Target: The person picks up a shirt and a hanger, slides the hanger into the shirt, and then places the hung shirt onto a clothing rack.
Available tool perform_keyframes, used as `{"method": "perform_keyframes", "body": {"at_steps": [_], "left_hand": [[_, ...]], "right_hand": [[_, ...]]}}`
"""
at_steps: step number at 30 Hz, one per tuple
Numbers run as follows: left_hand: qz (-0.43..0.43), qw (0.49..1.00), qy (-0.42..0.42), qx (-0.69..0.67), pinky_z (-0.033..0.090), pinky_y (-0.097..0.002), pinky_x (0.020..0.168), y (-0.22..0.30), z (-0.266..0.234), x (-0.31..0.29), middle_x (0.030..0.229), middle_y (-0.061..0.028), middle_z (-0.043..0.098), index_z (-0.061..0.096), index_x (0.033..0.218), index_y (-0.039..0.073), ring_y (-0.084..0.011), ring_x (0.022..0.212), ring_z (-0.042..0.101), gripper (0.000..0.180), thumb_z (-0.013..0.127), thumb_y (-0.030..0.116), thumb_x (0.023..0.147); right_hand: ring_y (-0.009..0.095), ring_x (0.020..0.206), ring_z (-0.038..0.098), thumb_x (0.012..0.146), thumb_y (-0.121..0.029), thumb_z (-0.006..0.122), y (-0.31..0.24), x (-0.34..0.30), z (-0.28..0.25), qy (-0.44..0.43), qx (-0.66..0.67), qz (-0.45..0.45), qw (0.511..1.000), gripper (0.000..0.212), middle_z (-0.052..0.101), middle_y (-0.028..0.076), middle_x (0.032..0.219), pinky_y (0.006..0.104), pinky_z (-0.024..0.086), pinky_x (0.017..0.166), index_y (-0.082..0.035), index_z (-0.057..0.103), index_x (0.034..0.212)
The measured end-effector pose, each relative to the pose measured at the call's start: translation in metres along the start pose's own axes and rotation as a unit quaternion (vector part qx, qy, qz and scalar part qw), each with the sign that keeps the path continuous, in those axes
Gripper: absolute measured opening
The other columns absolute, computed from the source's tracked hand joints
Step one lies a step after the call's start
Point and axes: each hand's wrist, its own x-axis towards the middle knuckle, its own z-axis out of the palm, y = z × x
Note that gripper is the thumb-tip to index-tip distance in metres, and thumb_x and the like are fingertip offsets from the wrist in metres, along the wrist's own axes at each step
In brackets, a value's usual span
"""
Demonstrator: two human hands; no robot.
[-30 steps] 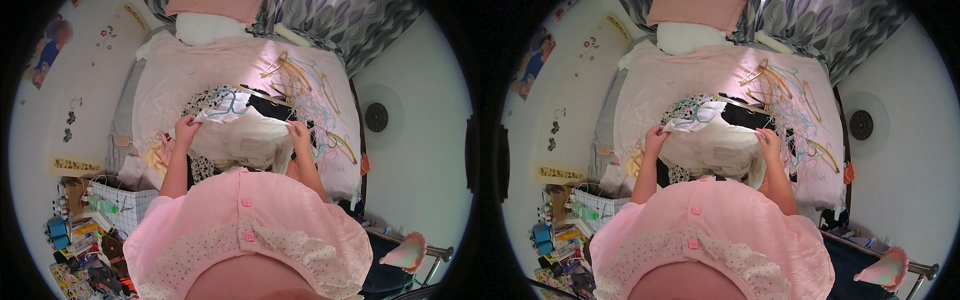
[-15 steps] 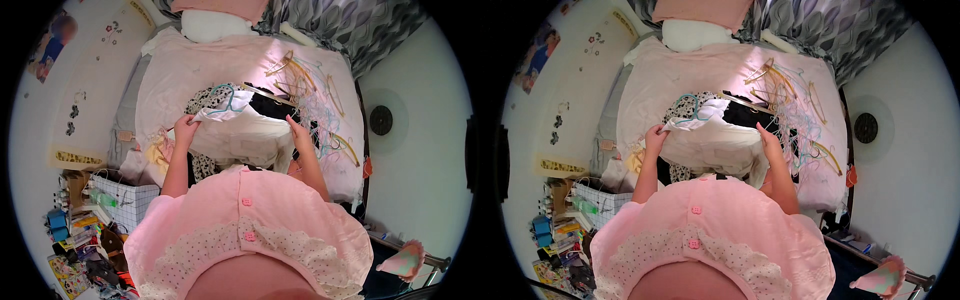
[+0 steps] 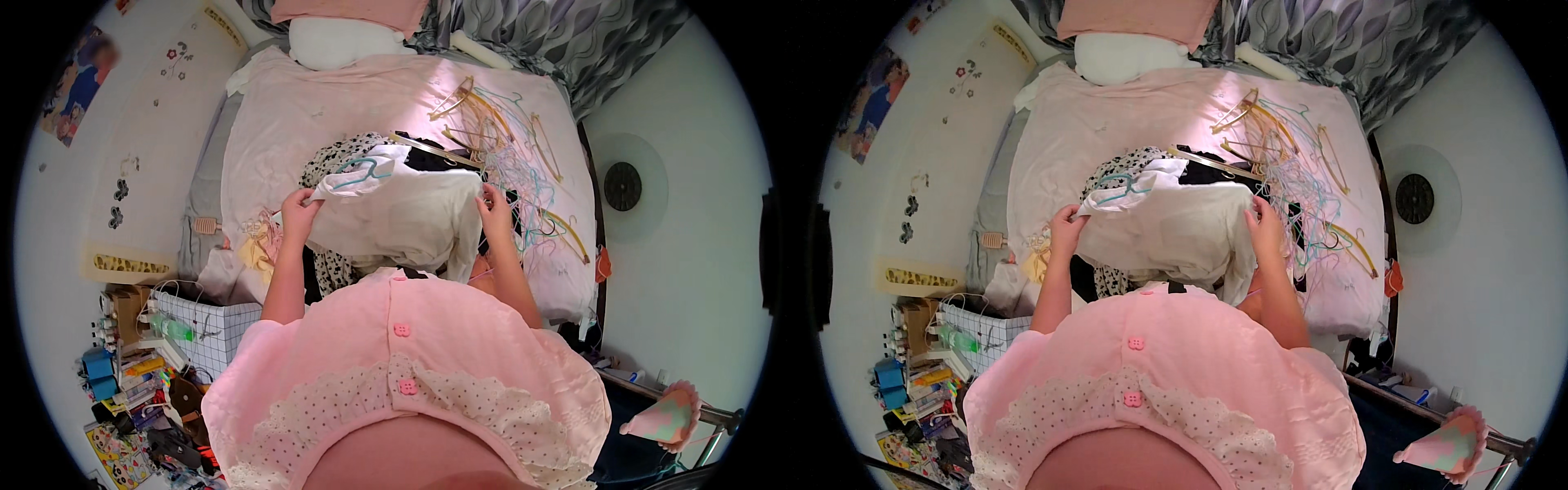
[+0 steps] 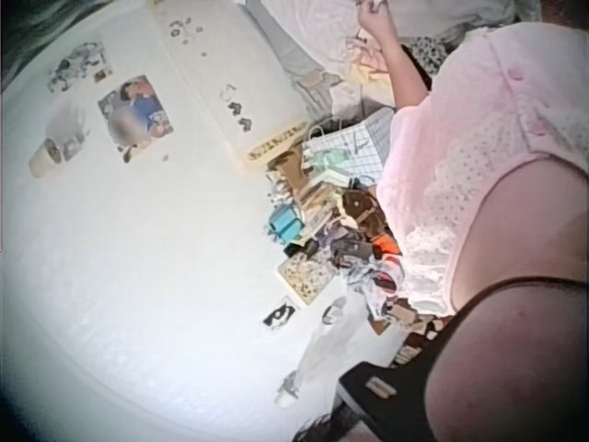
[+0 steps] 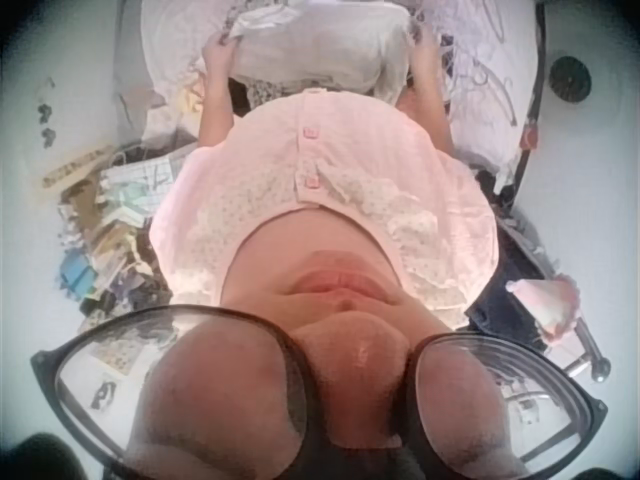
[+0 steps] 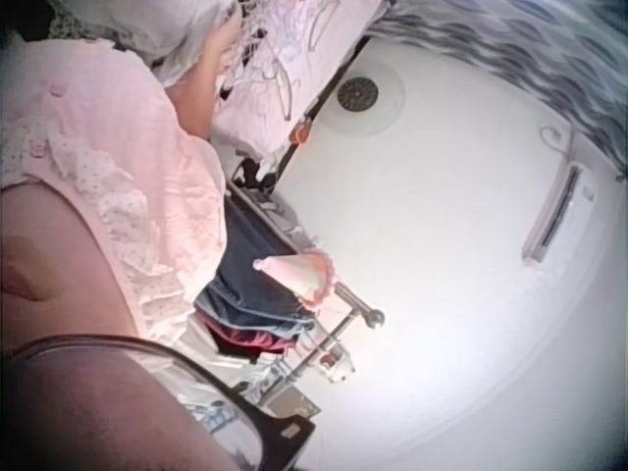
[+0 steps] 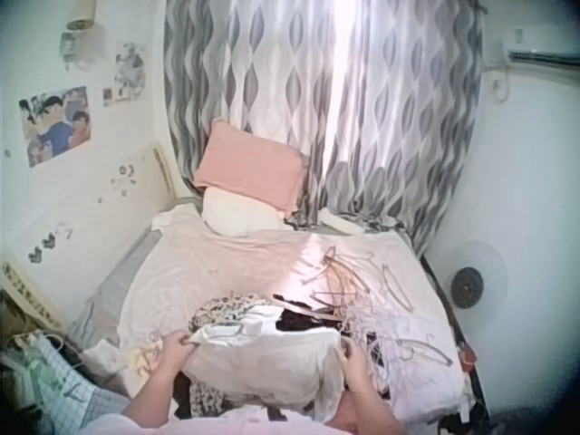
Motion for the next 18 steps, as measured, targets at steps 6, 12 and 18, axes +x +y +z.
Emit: {"method": "perform_keyframes", "body": {"at_steps": [6, 12, 18], "left_hand": [[0.029, 0.999, -0.016, -0.043, 0.035, -0.0219, 0.051, 0.006, 0.002, -0.006, 0.066, -0.0004, 0.054, 0.060, 0.076, 0.000, -0.0076, 0.056, 0.043, 0.015, 0.066, 0.009, 0.066], [0.022, 0.999, -0.022, -0.031, 0.036, -0.0217, 0.054, 0.013, -0.002, -0.011, 0.070, -0.0020, 0.053, 0.059, 0.077, 0.000, -0.0086, 0.060, 0.045, 0.014, 0.066, 0.005, 0.065], [0.057, 0.997, -0.019, -0.039, 0.037, -0.0210, 0.057, 0.008, 0.003, -0.009, 0.071, 0.0003, 0.055, 0.060, 0.078, 0.001, -0.0083, 0.064, 0.047, 0.012, 0.065, 0.002, 0.067]], "right_hand": [[0.018, 0.064, 0.056, 0.075, -0.012, 0.060, -0.005, 0.004, 0.006, 0.039, 0.010, 0.058, 0.997, 0.018, 0.059, 0.009, 0.072, 0.0272, 0.043, 0.058, -0.002, 0.059, 0.089], [0.018, 0.063, 0.055, 0.075, -0.010, 0.059, -0.003, -0.004, 0.002, 0.079, 0.069, 0.012, 0.994, 0.013, 0.059, 0.010, 0.074, 0.0277, 0.043, 0.060, -0.003, 0.061, 0.086], [0.027, 0.078, 0.056, 0.071, -0.012, 0.058, -0.007, 0.005, -0.004, 0.025, -0.074, -0.216, 0.973, 0.018, 0.061, 0.011, 0.083, 0.0351, 0.043, 0.073, -0.004, 0.061, 0.087]]}}
